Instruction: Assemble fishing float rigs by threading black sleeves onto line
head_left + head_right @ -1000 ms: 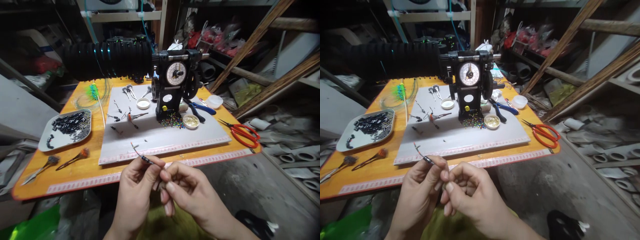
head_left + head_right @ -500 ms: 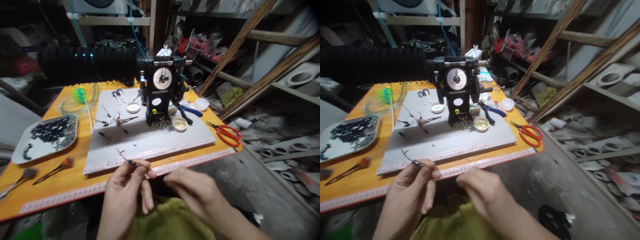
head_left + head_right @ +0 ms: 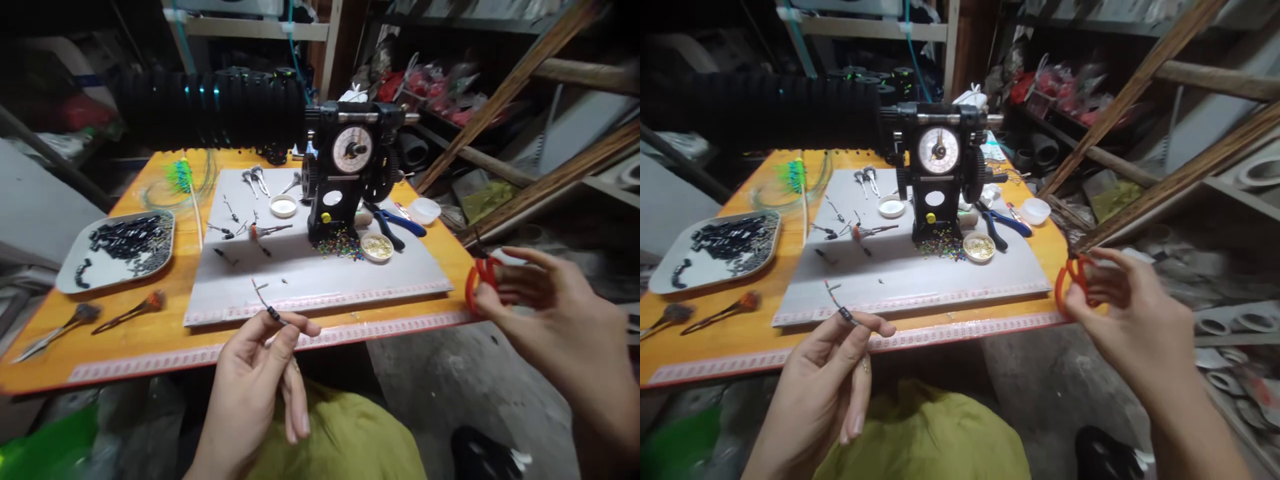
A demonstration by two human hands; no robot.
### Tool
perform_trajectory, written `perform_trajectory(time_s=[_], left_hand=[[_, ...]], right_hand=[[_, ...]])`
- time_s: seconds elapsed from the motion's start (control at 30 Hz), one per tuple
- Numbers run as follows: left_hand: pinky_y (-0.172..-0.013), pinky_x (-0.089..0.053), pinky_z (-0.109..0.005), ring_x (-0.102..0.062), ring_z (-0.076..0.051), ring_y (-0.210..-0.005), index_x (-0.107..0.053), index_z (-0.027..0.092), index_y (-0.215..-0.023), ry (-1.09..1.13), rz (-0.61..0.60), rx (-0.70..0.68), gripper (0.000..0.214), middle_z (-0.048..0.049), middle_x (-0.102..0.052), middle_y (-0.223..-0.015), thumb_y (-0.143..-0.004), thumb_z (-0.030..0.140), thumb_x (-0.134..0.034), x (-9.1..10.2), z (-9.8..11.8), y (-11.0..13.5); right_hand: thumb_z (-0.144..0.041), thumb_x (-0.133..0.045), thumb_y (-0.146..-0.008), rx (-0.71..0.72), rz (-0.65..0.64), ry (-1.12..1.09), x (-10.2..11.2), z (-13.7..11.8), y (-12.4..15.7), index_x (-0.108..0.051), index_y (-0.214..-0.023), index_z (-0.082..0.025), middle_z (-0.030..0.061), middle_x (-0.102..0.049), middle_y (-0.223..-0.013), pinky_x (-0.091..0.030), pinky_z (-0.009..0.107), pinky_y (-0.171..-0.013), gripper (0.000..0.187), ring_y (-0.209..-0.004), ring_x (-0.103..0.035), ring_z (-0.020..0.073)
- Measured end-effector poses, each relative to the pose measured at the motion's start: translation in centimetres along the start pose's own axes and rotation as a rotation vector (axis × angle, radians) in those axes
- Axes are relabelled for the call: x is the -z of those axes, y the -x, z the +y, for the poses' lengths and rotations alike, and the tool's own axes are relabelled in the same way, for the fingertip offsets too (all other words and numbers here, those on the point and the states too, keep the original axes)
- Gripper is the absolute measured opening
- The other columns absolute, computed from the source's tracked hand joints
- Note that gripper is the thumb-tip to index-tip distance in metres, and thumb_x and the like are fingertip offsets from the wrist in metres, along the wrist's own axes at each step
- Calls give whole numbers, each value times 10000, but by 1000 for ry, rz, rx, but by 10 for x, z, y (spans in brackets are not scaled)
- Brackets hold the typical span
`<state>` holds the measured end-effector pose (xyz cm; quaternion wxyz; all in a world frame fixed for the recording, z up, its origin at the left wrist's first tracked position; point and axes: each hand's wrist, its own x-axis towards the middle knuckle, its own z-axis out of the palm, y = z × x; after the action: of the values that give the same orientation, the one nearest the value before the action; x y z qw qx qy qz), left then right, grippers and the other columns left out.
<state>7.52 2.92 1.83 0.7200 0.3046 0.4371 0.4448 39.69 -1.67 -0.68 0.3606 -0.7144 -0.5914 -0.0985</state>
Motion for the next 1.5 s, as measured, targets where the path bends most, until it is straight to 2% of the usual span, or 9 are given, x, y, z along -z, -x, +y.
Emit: perform_trajectory(time_s=[0.2, 0.33, 0.57, 0.97, 1.13, 1.23, 1.3, 1.4, 1.5], left_hand=[[-255, -381, -62, -578, -33, -272, -686, 181, -857, 83, -86, 26, 172, -1, -780, -904, -888, 346, -725, 7, 1, 0], [-261, -382, -68, -599, -47, -286, -673, 180, -897, 124, -184, 30, 177, -10, -774, -901, -918, 356, -688, 16, 0, 1], [-400, -517, -116, -572, -20, -266, -669, 177, -883, 179, -78, 66, 200, 7, -779, -909, -887, 367, -730, 14, 2, 6], [-402, -496, -77, -599, -20, -290, -704, 184, -866, 241, -144, 75, 151, 31, -783, -873, -904, 329, -717, 16, 0, 3], [-267, -368, -40, -591, -26, -285, -728, 176, -877, 274, -198, 72, 129, 15, -777, -837, -928, 286, -683, 23, -1, 0], [-322, -427, -39, -618, -32, -335, -756, 159, -877, 309, -184, 92, 112, 12, -754, -711, -899, 265, -725, 27, -1, 1], [-361, -468, -50, -638, -44, -375, -770, 149, -906, 325, -177, 107, 98, 10, -734, -645, -878, 241, -750, 28, 0, 2], [-370, -503, -82, -662, -74, -398, -774, 141, -994, 379, -218, 90, 186, -12, -742, -636, -897, 293, -727, 31, -1, 4], [-357, -507, -99, -684, -99, -399, -776, 145, -993, 453, -284, 81, 241, -26, -764, -641, -938, 351, -665, 35, -3, 6]], right_hand=[[-254, -831, -763, 256, -543, -533, -12, -113, 36, -683, -1229, -315, 65, -777, -1093, -636, 219, -610, 493, -809, -777, 211], [-271, -757, -852, 224, -794, -790, -25, -152, 42, -738, -1117, -261, 38, -781, -836, -605, 208, -609, 266, -685, -740, 174], [-453, -592, -955, -27, -947, -907, -37, -163, 44, -793, -1047, -249, 59, -741, -748, -525, 214, -528, 301, -592, -655, 159], [-453, -560, -981, 55, -888, -875, -39, -166, 42, -785, -1053, -264, 50, -739, -725, -531, 233, -548, 302, -576, -649, 164], [-439, -694, -896, 58, -596, -785, -22, -135, 51, -664, -1228, -392, 55, -777, -904, -578, 294, -588, 337, -637, -702, 210], [-525, -620, -911, -168, -290, -314, -13, -84, 32, -569, -1291, -382, 88, -727, -842, -510, 331, -456, 409, -562, -669, 237], [-584, -585, -886, -182, -87, 37, -11, -44, 7, -518, -1316, -365, 167, -719, -1042, -537, 421, -578, 487, -778, -715, 322], [-497, -523, -853, -159, -137, 301, -16, 7, -29, -654, -1127, -251, 251, -726, -963, -495, 559, -712, 391, -914, -692, 441], [-427, -524, -751, -60, -191, 328, -23, 28, -45, -693, -866, -236, 234, -743, -872, -521, 540, -759, 280, -893, -697, 423]])
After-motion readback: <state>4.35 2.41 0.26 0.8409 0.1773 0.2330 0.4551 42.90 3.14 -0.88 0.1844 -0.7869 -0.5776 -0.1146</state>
